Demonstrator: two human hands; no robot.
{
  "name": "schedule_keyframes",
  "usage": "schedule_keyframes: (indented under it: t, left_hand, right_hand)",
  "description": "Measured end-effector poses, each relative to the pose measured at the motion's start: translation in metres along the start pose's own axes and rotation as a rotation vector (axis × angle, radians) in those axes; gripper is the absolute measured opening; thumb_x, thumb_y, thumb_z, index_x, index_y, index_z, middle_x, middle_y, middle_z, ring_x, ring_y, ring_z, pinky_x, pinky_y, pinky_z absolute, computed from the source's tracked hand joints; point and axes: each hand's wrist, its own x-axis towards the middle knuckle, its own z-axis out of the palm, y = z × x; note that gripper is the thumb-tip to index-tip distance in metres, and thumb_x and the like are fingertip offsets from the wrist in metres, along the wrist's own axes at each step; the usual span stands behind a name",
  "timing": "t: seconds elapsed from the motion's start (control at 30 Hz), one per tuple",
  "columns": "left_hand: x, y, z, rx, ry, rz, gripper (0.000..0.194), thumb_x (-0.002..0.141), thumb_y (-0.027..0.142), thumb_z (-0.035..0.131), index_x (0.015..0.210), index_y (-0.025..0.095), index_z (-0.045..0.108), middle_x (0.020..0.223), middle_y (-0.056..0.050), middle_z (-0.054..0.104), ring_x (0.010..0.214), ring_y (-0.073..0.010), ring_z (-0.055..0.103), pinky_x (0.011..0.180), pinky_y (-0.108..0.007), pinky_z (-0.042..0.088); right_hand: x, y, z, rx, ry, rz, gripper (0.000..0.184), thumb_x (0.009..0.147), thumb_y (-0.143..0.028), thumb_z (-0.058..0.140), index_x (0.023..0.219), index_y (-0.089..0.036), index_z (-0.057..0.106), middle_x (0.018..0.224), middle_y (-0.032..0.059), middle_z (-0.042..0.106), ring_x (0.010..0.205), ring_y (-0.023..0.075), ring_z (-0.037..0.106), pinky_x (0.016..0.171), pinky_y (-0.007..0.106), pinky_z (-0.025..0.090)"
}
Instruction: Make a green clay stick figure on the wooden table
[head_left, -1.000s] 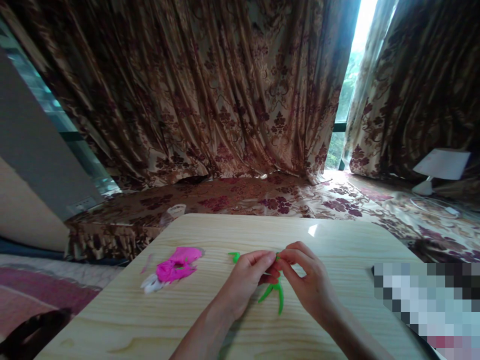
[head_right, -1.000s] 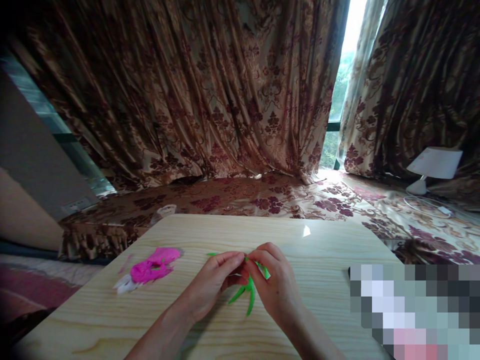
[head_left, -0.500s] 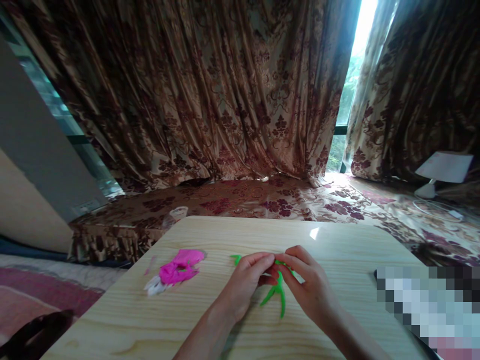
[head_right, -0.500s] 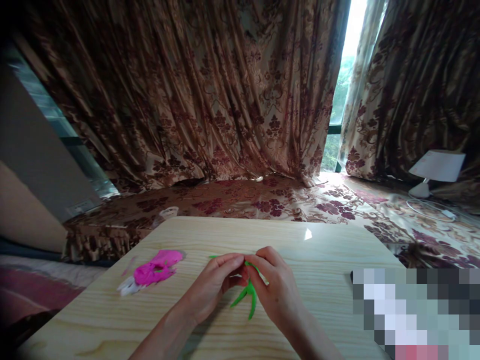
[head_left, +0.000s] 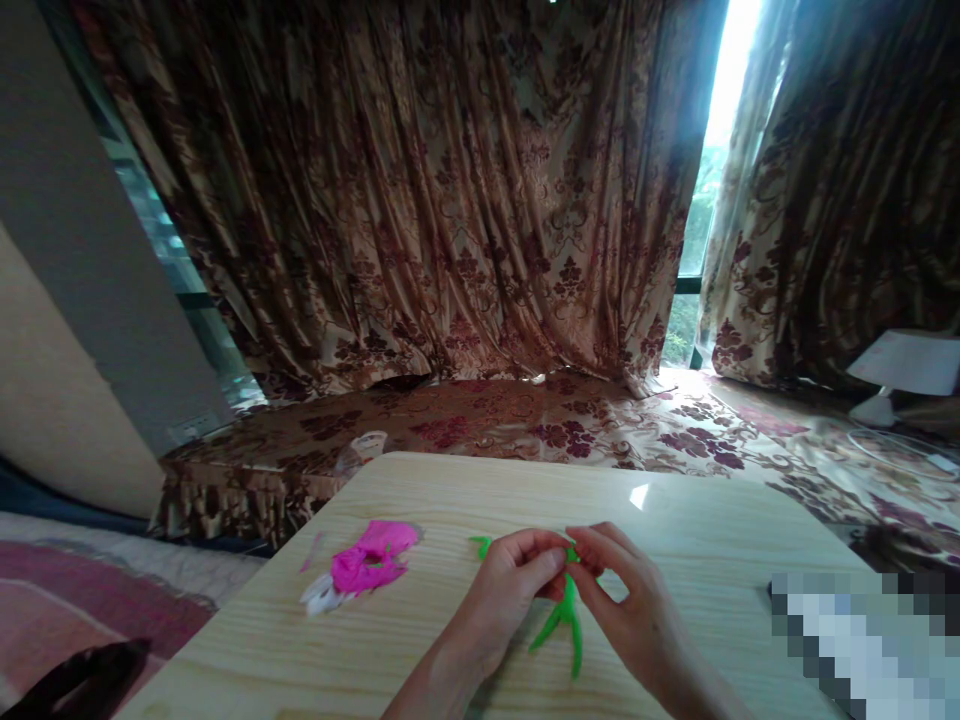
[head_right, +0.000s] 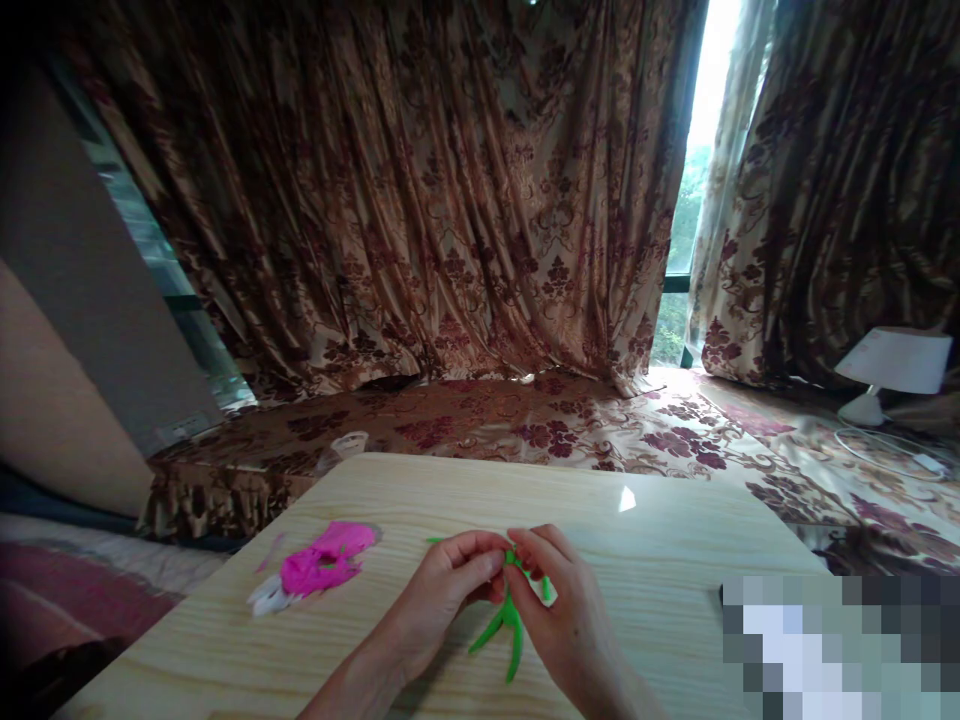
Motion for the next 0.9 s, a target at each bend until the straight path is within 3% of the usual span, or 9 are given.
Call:
schedule_keyframes:
  t: [0.13, 0.37, 0.57, 0.73, 0.9]
  left_hand:
    - [-0.001, -0.002, 0.001, 0.000, -0.026, 0.019, 0.024, 0.075, 0.030, 0.056, 0.085, 0.010, 0.063, 0.068, -0.004, 0.059, 0.062, -0.0109, 0.050, 0.063, -0.025, 0.039]
    - [0.014, 0.005, 0.006, 0.194, -0.035, -0.014, 0.036, 0.077, 0.045, 0.050, 0.074, 0.010, 0.061, 0.063, -0.003, 0.054, 0.057, -0.0123, 0.050, 0.052, -0.024, 0.039]
    - [0.028, 0.011, 0.015, 0.338, -0.065, 0.034, 0.029, 0.071, 0.038, 0.058, 0.076, 0.010, 0.062, 0.061, -0.003, 0.055, 0.054, -0.0112, 0.050, 0.051, -0.024, 0.038]
    - [0.029, 0.004, 0.010, 0.282, 0.005, 0.016, 0.027, 0.069, 0.038, 0.060, 0.071, 0.011, 0.060, 0.059, -0.002, 0.056, 0.051, -0.0106, 0.049, 0.051, -0.023, 0.039]
    - [0.021, -0.002, -0.001, 0.192, 0.032, 0.019, 0.031, 0.073, 0.040, 0.056, 0.076, 0.010, 0.063, 0.067, -0.005, 0.061, 0.058, -0.0117, 0.052, 0.057, -0.024, 0.040]
  right_hand:
    - [0.001, -0.002, -0.001, 0.008, -0.040, 0.015, 0.018, 0.083, -0.015, 0.050, 0.097, -0.021, 0.060, 0.084, 0.0029, 0.054, 0.073, 0.0137, 0.054, 0.064, 0.025, 0.046]
    - [0.005, -0.001, -0.006, 0.045, 0.079, 0.020, 0.014, 0.084, -0.014, 0.048, 0.084, -0.020, 0.060, 0.078, 0.0020, 0.053, 0.070, 0.0134, 0.054, 0.063, 0.023, 0.045]
    - [0.006, 0.004, -0.010, 0.032, 0.098, 0.002, 0.018, 0.081, -0.009, 0.048, 0.089, -0.020, 0.060, 0.081, 0.0025, 0.054, 0.072, 0.0134, 0.054, 0.063, 0.024, 0.046]
    - [0.003, 0.011, -0.008, 0.025, 0.085, -0.002, 0.026, 0.081, -0.011, 0.047, 0.102, -0.021, 0.057, 0.091, 0.0047, 0.055, 0.075, 0.0136, 0.055, 0.064, 0.024, 0.049]
    - [0.002, 0.016, -0.008, -0.048, 0.105, 0.020, 0.023, 0.083, -0.013, 0.046, 0.102, -0.020, 0.056, 0.095, 0.0064, 0.053, 0.074, 0.0140, 0.056, 0.064, 0.026, 0.049]
